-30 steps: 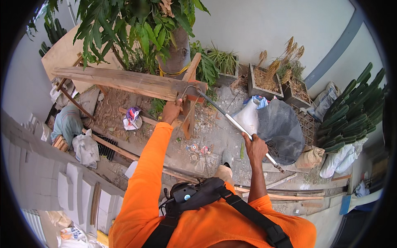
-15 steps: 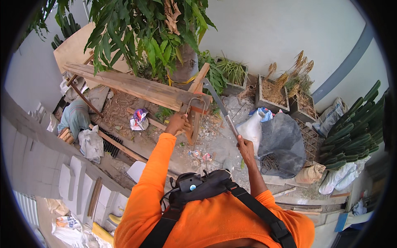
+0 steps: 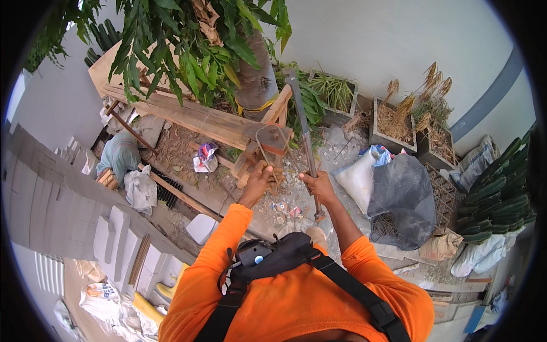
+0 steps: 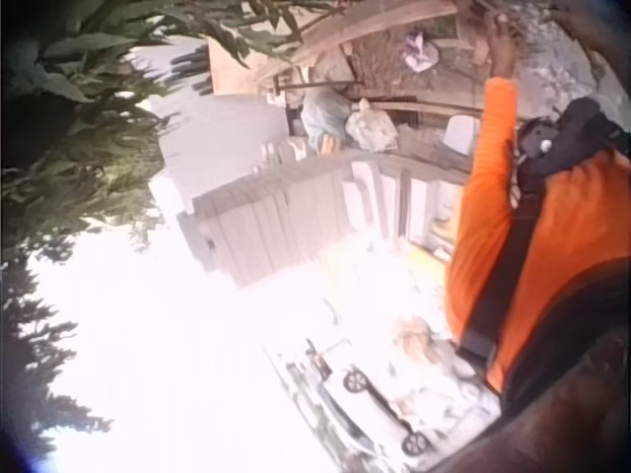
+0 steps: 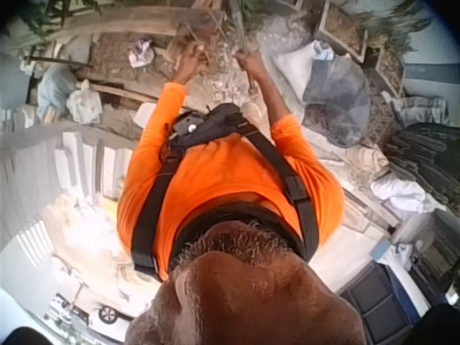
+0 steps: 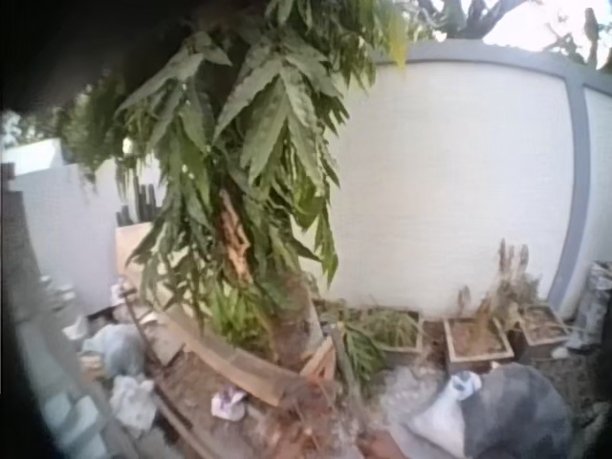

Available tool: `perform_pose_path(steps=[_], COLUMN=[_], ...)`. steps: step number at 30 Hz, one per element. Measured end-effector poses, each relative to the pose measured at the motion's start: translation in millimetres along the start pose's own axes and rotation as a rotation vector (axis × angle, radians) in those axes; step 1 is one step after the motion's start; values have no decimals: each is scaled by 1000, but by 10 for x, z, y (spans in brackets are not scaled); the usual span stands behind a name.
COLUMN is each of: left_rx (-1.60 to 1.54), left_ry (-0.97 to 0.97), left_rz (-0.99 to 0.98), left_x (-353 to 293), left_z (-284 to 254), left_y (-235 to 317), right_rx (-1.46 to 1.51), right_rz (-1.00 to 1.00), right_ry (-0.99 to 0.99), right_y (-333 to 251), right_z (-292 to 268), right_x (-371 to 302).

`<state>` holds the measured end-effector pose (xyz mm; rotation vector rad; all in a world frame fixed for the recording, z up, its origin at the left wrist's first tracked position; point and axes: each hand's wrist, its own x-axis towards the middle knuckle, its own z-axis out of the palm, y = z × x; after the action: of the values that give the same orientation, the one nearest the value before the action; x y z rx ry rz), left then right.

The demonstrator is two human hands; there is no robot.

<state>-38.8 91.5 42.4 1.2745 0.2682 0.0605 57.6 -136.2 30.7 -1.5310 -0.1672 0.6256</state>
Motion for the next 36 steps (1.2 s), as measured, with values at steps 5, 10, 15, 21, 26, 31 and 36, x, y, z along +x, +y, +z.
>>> perform_pose_path(steps=[5,10,15,21,26,31,36], left_rx=[-32,-149,-250,-237,-207,609,1207], left_ry=[191,424,547,583,547,829,826], left_rz=[69,38,35,-14,-80,-35,360], left_x=[149,320,506,545,495,491,796], left_z=[342,500,514,414,323,166,-132], left_y=[-6,-30,45,15,13,207,626], right_rx=[-87,-277,-390,-486,-640,-566,-657], right_rz=[-82,-94,5,-73,-50,67,175], right_ry=[-121,-204,-348,-395,-375,-421,-444], right_y=[-288,-785,-874,-1002,-1036,-878,-794], right_z=[-379,-367,-330,-231,-170,-167,-194], right_x=[594,931,1402,1573,1586,1796,1882])
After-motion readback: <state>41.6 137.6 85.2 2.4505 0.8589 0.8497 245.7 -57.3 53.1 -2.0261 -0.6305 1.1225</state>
